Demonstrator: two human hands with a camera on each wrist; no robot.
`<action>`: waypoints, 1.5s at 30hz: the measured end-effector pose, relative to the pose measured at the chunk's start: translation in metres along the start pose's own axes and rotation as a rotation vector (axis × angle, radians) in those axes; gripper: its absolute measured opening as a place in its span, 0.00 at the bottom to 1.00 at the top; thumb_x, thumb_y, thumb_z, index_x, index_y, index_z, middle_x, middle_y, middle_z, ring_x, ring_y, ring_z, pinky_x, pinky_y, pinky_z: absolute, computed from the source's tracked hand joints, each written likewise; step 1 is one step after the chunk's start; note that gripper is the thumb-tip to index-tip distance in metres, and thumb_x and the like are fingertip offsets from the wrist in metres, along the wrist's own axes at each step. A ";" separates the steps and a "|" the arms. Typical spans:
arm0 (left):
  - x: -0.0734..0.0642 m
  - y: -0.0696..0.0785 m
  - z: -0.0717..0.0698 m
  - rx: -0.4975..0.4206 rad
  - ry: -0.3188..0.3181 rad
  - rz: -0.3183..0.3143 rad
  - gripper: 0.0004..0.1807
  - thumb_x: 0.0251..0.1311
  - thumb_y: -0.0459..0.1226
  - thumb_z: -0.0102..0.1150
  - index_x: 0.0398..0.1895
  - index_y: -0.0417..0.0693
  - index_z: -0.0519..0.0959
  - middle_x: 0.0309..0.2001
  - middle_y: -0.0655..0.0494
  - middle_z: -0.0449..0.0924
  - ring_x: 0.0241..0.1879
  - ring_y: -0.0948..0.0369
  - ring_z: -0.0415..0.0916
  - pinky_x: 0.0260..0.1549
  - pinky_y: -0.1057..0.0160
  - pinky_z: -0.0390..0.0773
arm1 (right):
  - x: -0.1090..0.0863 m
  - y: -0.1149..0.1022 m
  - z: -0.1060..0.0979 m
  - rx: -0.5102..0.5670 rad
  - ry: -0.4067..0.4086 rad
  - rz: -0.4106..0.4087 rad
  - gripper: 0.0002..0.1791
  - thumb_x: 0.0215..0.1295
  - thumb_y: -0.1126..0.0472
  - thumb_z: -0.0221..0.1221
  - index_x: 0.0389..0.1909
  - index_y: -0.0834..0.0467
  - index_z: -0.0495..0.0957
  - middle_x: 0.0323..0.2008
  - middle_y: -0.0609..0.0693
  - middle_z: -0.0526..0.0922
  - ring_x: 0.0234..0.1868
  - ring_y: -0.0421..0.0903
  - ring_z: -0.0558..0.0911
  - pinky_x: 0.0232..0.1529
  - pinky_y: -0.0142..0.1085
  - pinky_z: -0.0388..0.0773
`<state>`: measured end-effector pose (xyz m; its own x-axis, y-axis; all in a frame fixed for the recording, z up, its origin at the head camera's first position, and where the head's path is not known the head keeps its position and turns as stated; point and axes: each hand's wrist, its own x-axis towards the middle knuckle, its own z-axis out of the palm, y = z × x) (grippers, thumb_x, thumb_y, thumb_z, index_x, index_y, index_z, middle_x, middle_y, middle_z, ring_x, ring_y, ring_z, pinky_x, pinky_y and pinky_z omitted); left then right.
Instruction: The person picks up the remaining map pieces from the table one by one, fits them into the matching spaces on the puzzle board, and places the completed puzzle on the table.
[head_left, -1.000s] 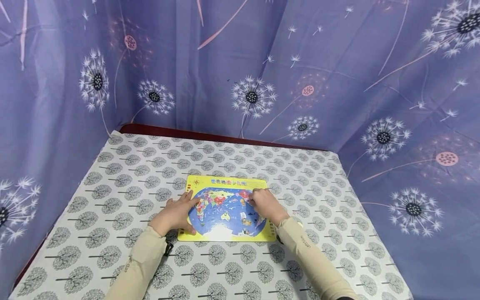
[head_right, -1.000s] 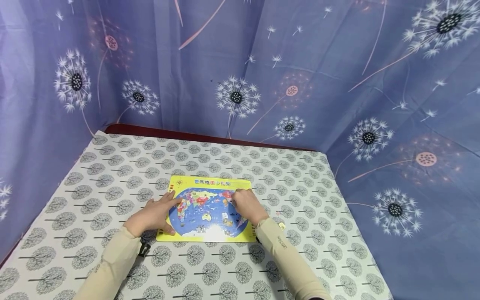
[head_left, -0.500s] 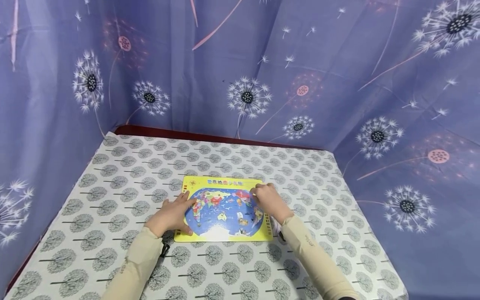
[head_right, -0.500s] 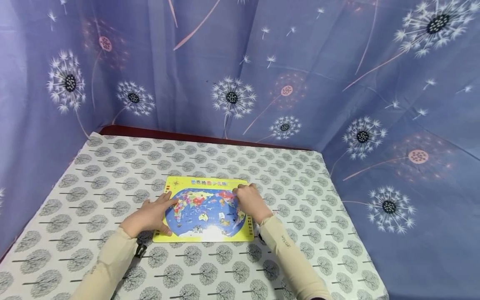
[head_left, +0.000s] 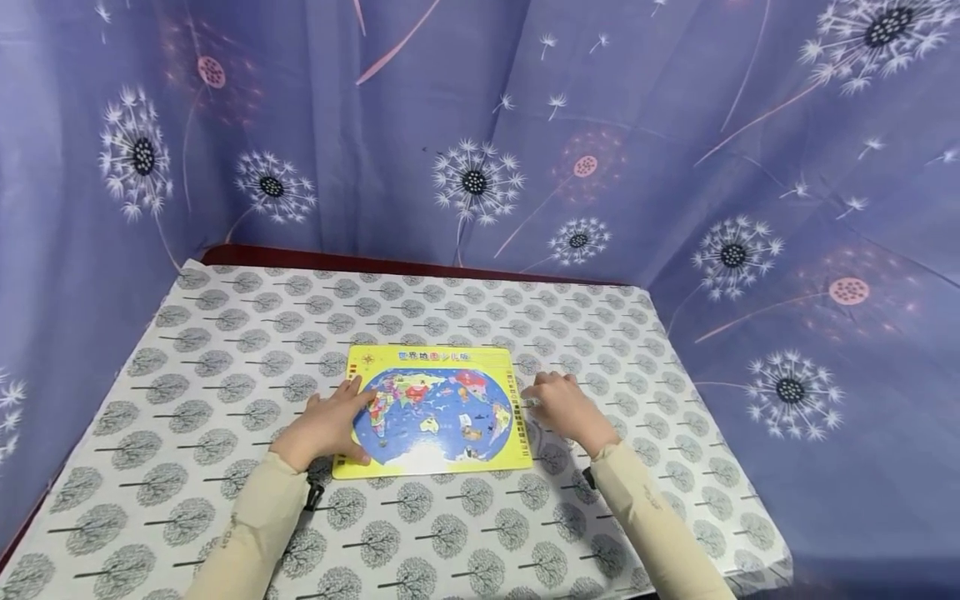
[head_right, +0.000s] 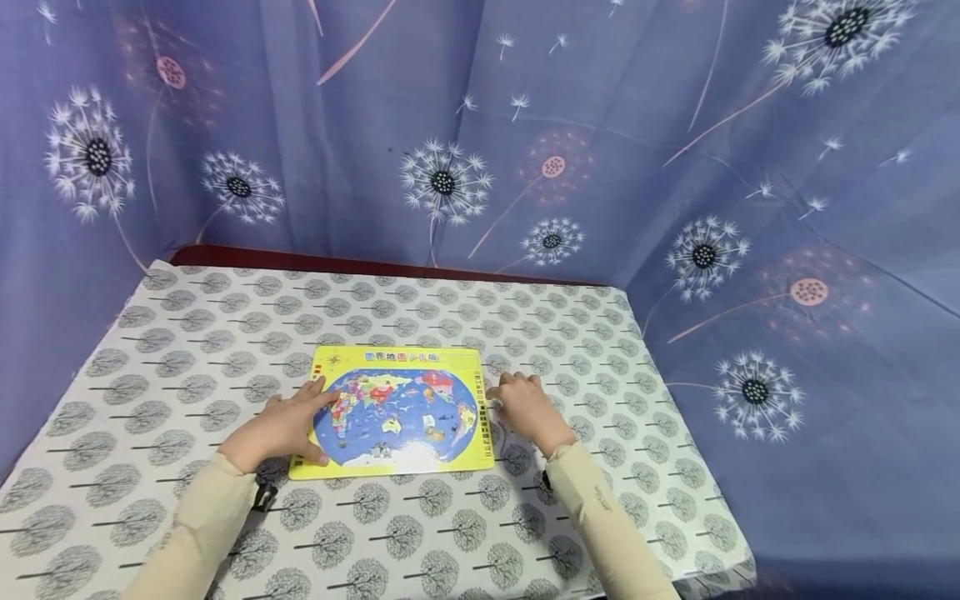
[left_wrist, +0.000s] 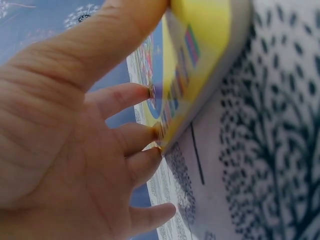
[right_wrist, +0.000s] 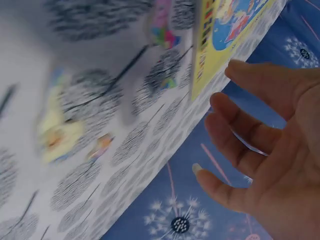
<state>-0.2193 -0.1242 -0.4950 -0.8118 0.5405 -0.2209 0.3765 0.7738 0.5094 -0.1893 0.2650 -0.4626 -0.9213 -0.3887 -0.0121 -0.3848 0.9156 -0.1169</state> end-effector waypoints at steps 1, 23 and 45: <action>-0.001 -0.001 -0.001 -0.003 0.000 -0.001 0.62 0.36 0.48 0.84 0.76 0.38 0.62 0.77 0.29 0.43 0.76 0.33 0.41 0.66 0.22 0.39 | -0.002 0.001 0.001 -0.004 -0.011 0.000 0.17 0.55 0.68 0.70 0.48 0.56 0.88 0.38 0.51 0.83 0.40 0.48 0.78 0.45 0.50 0.74; -0.001 -0.004 -0.018 0.001 0.023 -0.022 0.62 0.36 0.47 0.84 0.76 0.36 0.60 0.77 0.27 0.42 0.75 0.32 0.39 0.65 0.21 0.40 | -0.013 0.004 0.003 0.023 -0.134 0.066 0.39 0.39 0.48 0.80 0.57 0.56 0.82 0.51 0.50 0.78 0.54 0.53 0.73 0.61 0.57 0.69; 0.005 0.009 -0.003 0.018 -0.022 -0.046 0.60 0.36 0.45 0.84 0.75 0.38 0.62 0.77 0.29 0.44 0.76 0.33 0.41 0.66 0.23 0.42 | -0.010 0.000 0.004 0.026 -0.121 0.041 0.39 0.43 0.45 0.79 0.57 0.59 0.82 0.53 0.55 0.79 0.57 0.55 0.74 0.64 0.60 0.69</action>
<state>-0.2215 -0.1156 -0.4889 -0.8187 0.5110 -0.2618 0.3472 0.8038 0.4831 -0.1801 0.2680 -0.4660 -0.9220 -0.3622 -0.1371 -0.3440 0.9285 -0.1397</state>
